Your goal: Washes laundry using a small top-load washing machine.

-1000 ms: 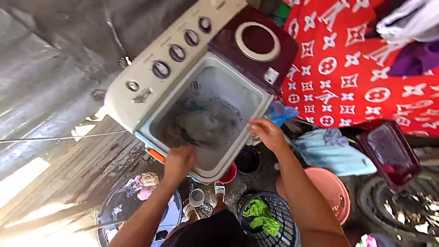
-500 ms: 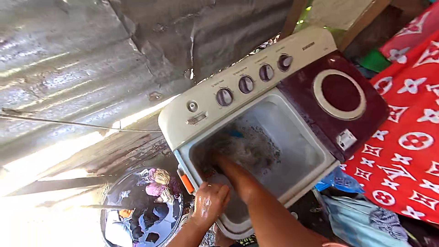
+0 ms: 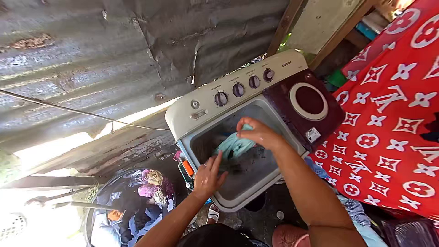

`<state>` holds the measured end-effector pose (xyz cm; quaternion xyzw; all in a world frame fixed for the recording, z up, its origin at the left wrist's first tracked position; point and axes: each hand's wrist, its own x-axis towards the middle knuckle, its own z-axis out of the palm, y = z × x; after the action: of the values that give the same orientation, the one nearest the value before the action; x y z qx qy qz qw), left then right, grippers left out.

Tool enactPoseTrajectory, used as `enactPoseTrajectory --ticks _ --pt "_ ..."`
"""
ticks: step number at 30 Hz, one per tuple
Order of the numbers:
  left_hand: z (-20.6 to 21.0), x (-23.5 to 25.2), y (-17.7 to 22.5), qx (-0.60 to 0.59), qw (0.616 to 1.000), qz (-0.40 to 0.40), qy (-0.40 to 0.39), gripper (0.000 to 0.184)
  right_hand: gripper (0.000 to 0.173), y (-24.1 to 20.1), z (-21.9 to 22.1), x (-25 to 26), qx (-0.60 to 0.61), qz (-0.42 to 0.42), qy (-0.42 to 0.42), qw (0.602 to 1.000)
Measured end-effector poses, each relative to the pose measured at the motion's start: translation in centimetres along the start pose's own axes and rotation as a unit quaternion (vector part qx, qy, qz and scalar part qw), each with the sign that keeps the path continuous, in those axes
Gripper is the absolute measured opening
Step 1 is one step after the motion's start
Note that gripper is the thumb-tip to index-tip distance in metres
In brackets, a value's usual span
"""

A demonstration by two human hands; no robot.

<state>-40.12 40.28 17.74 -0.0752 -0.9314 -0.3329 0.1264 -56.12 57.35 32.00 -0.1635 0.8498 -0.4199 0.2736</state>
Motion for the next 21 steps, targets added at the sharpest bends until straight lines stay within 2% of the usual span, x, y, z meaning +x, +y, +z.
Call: enactPoseTrajectory --ticks 3,5,7,8,10,11,13,16,18,21 --pt "-0.1 3.6 0.3 -0.145 0.985 -0.077 -0.05 0.121 0.018 -6.4 -3.2 -4.4 0.035 -0.125 0.114 0.985" --pt "1.2 6.5 0.8 -0.212 0.968 -0.102 -0.091 0.138 0.017 -9.6 -4.5 -6.5 0.054 -0.2 0.166 0.964" --pt "2.6 8.7 1.7 -0.287 0.945 -0.129 -0.088 0.125 0.019 -12.5 -5.4 -8.3 0.063 -0.255 0.213 0.941" --pt "2.7 9.5 2.2 -0.306 0.935 -0.155 -0.091 0.106 0.02 -13.6 -6.0 -9.1 0.063 -0.28 0.235 0.929" --pt "2.9 10.4 2.7 -0.356 0.899 -0.234 -0.104 0.055 0.022 -14.6 -7.1 -10.9 0.046 -0.307 0.294 0.904" --pt "2.7 10.6 2.8 -0.388 0.88 -0.26 -0.088 0.042 0.023 -14.3 -7.9 -11.7 0.018 -0.31 0.326 0.893" --pt "1.0 10.9 3.4 -0.455 0.848 -0.27 -0.018 0.038 0.03 -11.7 -9.4 -13.1 -0.07 -0.274 0.363 0.888" --pt "-2.1 12.0 4.9 -0.527 0.816 -0.23 0.056 0.032 0.051 -4.4 -8.5 -13.4 -0.109 -0.127 0.297 0.94" --pt "-4.1 12.9 7.4 -0.558 0.805 -0.194 0.05 0.03 0.069 1.0 -4.9 -11.3 -0.079 -0.036 0.233 0.969" --pt "-5.9 13.5 11.9 -0.592 0.793 -0.142 0.02 0.03 0.102 8.8 2.3 -6.4 -0.017 -0.022 0.171 0.985"
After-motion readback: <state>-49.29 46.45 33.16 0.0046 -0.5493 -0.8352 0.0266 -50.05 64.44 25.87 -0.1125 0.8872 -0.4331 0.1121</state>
